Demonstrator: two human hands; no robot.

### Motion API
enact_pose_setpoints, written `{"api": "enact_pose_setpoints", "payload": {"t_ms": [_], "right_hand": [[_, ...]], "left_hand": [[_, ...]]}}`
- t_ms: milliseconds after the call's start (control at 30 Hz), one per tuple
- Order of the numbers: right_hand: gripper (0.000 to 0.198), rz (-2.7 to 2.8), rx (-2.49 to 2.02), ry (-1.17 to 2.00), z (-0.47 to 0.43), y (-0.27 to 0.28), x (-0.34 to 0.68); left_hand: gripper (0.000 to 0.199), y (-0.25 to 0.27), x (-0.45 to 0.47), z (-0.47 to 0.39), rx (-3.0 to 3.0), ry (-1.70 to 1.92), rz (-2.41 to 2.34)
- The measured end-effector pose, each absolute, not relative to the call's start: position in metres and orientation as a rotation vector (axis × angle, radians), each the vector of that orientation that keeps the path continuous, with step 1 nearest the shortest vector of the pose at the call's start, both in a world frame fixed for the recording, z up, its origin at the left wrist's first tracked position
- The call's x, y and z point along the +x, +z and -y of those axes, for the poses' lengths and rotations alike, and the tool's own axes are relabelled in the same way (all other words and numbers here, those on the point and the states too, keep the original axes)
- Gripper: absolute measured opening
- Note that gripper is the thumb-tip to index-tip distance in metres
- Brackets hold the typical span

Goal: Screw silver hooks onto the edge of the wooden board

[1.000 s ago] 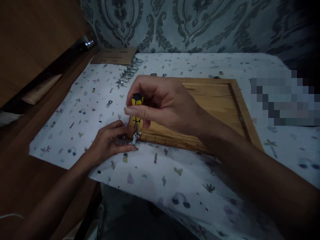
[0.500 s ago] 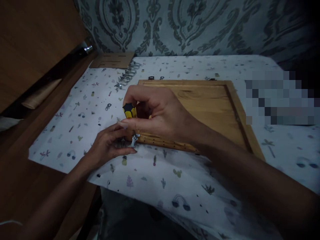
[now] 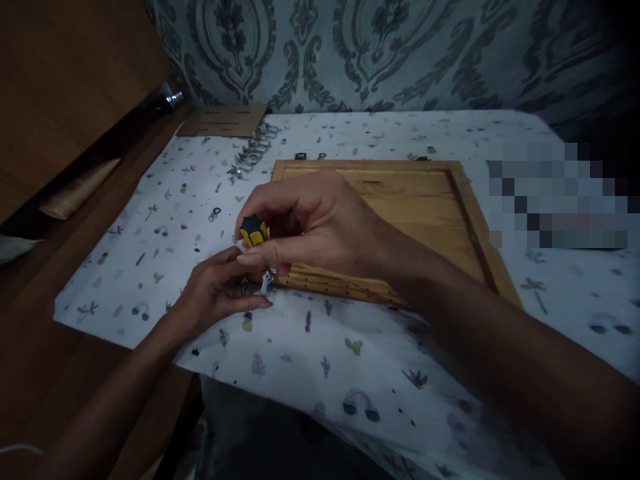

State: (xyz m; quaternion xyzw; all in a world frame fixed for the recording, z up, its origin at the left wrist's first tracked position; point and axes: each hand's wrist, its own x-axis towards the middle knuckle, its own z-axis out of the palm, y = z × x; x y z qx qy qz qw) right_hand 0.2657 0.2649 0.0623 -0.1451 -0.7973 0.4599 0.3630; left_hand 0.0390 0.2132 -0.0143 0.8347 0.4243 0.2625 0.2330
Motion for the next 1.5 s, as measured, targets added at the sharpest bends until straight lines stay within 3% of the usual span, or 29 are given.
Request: {"api": "enact_pose_setpoints", "payload": {"t_ms": [333, 1333, 1500], "right_hand": [[0.017, 1.880, -0.565, 0.937, -0.256, 0.063, 0.265], [0.021, 2.075, -0.501, 1.041, -0.250, 0.062, 0.263], [0.013, 2.114, -0.327, 1.109, -0.252, 0.069, 0.265]], "left_hand": [[0.035, -0.008, 0.043, -0.212, 2.265, 0.718, -1.149], [0.042, -0.016, 0.041, -0.213, 2.336, 0.830, -1.147], [0.037, -0.012, 0.043, -0.211, 2.321, 0.777, -1.191]]}}
